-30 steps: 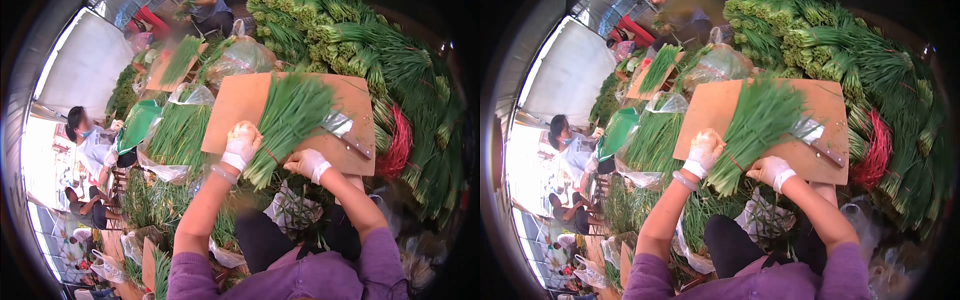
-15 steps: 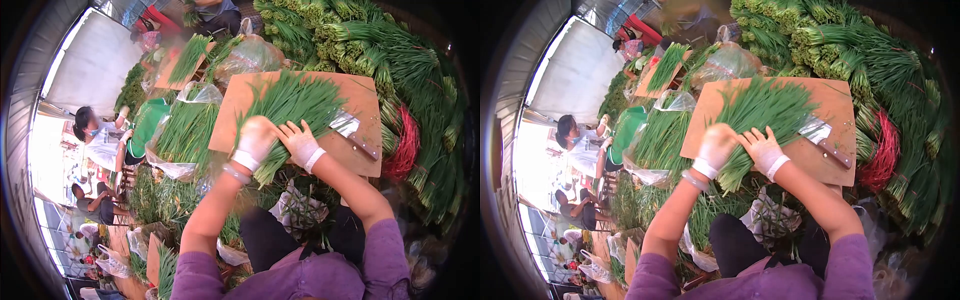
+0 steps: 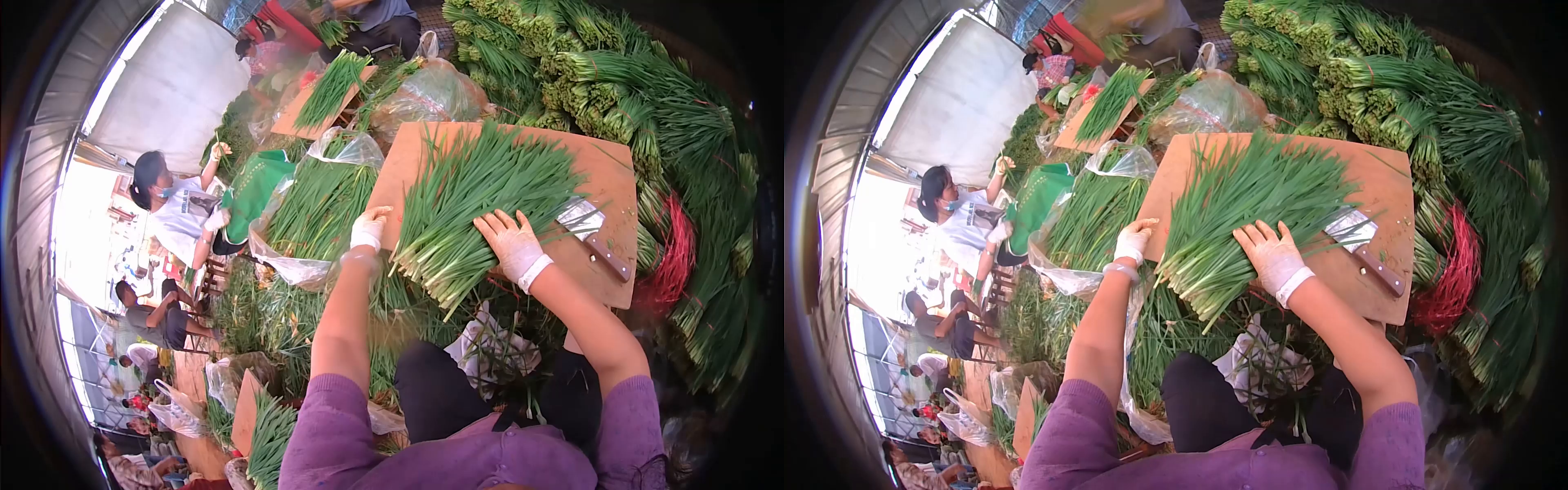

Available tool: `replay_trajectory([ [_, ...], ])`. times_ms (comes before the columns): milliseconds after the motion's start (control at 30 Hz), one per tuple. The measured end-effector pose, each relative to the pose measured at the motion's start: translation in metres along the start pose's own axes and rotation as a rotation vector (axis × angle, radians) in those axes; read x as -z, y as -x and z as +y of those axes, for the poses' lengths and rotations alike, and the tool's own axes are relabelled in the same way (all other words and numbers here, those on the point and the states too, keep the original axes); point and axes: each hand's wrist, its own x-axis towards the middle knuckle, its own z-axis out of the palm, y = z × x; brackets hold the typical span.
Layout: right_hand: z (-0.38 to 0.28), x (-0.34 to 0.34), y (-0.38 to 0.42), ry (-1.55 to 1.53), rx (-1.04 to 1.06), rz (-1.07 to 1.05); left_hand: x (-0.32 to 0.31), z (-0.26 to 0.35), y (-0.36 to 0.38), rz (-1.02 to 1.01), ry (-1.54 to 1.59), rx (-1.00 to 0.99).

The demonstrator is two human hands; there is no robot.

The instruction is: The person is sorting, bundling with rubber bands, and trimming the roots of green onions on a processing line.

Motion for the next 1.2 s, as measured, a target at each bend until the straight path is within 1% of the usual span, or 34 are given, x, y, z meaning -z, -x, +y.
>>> replay_trajectory([
  [33,0.001,-0.003,0.000,0.008,0.001,0.005,-0.003,-0.003,-0.006,-0.001,0.002,0.001],
  [100,0.002,-0.007,-0.003,-0.016,0.008,-0.010,-0.009,-0.005,-0.017,-0.032,-0.263,-0.133],
  [133,0.003,-0.006,-0.003,-0.042,0.012,-0.008,-0.012,0.004,-0.016,-0.026,-0.400,-0.152],
  [167,0.004,-0.004,-0.002,-0.068,0.014,-0.009,-0.014,0.013,-0.016,-0.031,-0.398,-0.146],
  [233,0.003,0.004,0.000,-0.066,0.011,-0.018,-0.021,0.021,-0.022,-0.119,-0.711,-0.110],
  [300,0.002,0.011,0.002,-0.061,0.003,-0.035,-0.022,0.027,-0.026,-0.145,-0.685,-0.077],
  [367,0.004,0.015,0.012,0.034,0.010,0.002,-0.022,0.027,-0.026,-0.179,-0.835,-0.046],
  [400,0.005,0.024,0.018,-0.009,-0.014,-0.015,-0.023,0.021,-0.029,-0.173,-0.835,-0.036],
  [433,0.009,0.029,0.026,0.008,-0.014,0.049,-0.023,0.017,-0.033,-0.162,-0.833,-0.027],
  [500,0.016,0.052,0.046,-0.035,-0.067,0.037,-0.024,0.017,-0.035,-0.160,-0.841,0.003],
  [533,0.020,0.057,0.056,-0.086,-0.085,0.083,-0.024,0.018,-0.035,-0.171,-0.845,0.009],
  [567,0.024,0.061,0.068,-0.144,-0.098,0.178,-0.024,0.020,-0.034,-0.179,-0.852,0.015],
  [633,0.033,0.056,0.098,-0.328,-0.133,0.175,-0.022,0.025,-0.031,-0.180,-0.843,0.018],
  [700,0.036,0.023,0.134,-0.469,-0.218,0.001,-0.022,0.024,-0.030,-0.184,-0.835,0.021],
  [767,0.012,0.027,0.152,-0.722,-0.270,-0.056,-0.022,0.021,-0.031,-0.151,-0.817,-0.006],
  [800,0.006,-0.025,0.169,-1.117,-0.422,-0.026,-0.023,0.020,-0.033,-0.155,-0.833,-0.011],
  [833,-0.006,-0.039,0.172,-1.311,-0.555,-0.020,-0.023,0.017,-0.035,-0.165,-0.832,-0.015],
  [900,-0.019,-0.088,0.168,-1.498,-0.708,0.143,-0.023,0.011,-0.038,-0.176,-0.806,-0.018],
  [967,-0.023,-0.101,0.148,-1.455,-0.721,0.187,-0.018,0.022,-0.027,-0.206,-0.791,0.005],
  [1000,-0.027,-0.102,0.135,-1.413,-0.734,0.228,-0.014,0.028,-0.019,-0.139,-0.649,-0.046],
  [1033,-0.033,-0.087,0.121,-1.739,-0.804,0.210,-0.010,0.032,-0.012,-0.074,-0.509,-0.098],
  [1100,-0.040,-0.097,0.101,-1.810,-0.767,0.382,-0.004,0.045,-0.004,0.175,-0.319,-0.352],
  [1133,-0.038,-0.098,0.100,-1.816,-0.772,0.380,-0.004,0.063,0.017,0.216,-0.020,-0.352],
  [1167,-0.034,-0.099,0.099,-1.759,-0.832,0.261,-0.003,0.097,0.056,0.250,-0.003,-0.468],
  [1200,-0.031,-0.100,0.099,-1.697,-0.887,0.145,-0.010,0.108,0.086,0.242,0.153,-0.510],
])
